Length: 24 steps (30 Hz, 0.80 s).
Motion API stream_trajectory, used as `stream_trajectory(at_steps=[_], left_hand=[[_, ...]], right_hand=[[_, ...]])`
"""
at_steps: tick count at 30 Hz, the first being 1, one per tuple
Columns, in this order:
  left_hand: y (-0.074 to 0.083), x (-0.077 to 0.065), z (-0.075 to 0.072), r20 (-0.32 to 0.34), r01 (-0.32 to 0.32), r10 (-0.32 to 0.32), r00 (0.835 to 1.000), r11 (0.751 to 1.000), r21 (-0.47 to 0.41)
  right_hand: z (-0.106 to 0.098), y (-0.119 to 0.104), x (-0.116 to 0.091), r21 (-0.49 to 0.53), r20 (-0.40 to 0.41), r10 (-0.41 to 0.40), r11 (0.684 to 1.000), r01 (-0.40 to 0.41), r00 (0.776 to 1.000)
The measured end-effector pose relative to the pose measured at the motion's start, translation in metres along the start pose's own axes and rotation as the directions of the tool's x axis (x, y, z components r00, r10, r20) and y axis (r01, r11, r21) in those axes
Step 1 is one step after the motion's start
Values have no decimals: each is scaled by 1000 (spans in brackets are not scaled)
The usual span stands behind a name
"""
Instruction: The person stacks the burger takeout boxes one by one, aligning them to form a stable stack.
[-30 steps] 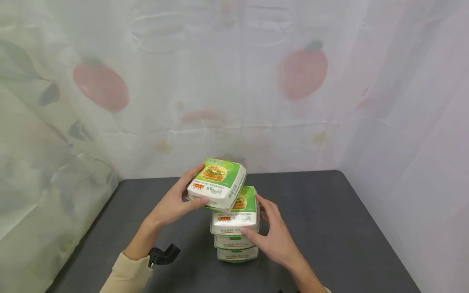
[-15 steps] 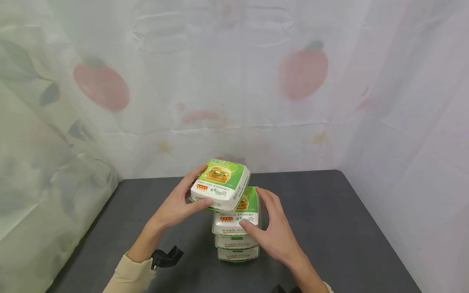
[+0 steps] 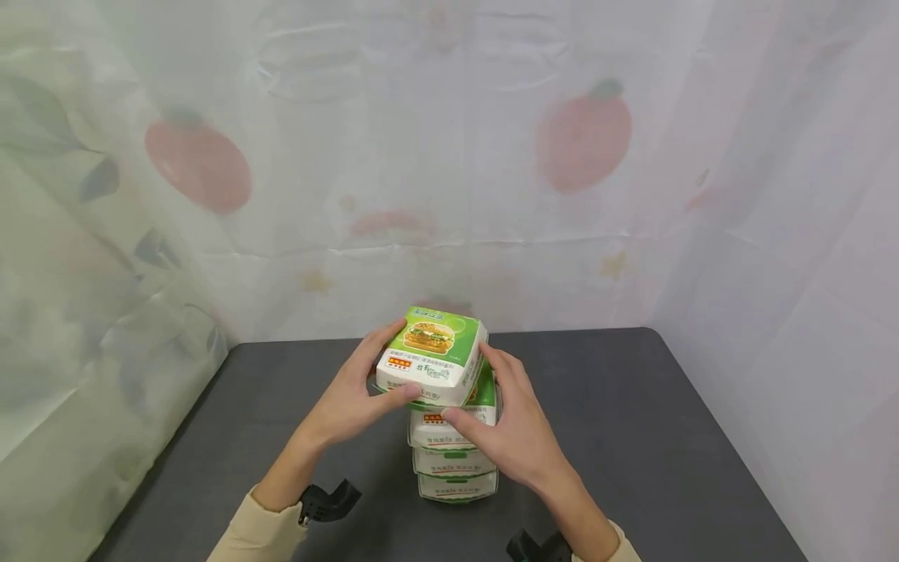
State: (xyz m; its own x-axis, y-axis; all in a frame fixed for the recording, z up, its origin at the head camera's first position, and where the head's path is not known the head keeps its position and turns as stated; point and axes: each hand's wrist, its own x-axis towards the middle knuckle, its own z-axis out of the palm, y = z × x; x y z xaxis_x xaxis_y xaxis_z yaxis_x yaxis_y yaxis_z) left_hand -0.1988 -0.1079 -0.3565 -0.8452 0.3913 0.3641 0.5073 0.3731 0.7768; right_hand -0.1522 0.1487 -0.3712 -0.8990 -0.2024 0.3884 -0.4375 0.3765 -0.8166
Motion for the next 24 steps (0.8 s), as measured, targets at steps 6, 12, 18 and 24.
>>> stream_trajectory(at_steps=[6,12,18,24], left_hand=[[3,-2,4,-19,-33,33,999,999,-2],[6,-5,8,-32,-52,51,998,999,-10],[10,-9,11,-50,-52,49,998,998,-48],[13,-11,13,-61,-58,54,997,996,-65]], right_hand=[[-2,6,3,30,7,-22,999,22,1000],[-8,11,2,87,14,-51,995,49,999],[-16,16,4,112,24,-56,992,53,998],[-20,19,3,117,33,-72,991,68,997]])
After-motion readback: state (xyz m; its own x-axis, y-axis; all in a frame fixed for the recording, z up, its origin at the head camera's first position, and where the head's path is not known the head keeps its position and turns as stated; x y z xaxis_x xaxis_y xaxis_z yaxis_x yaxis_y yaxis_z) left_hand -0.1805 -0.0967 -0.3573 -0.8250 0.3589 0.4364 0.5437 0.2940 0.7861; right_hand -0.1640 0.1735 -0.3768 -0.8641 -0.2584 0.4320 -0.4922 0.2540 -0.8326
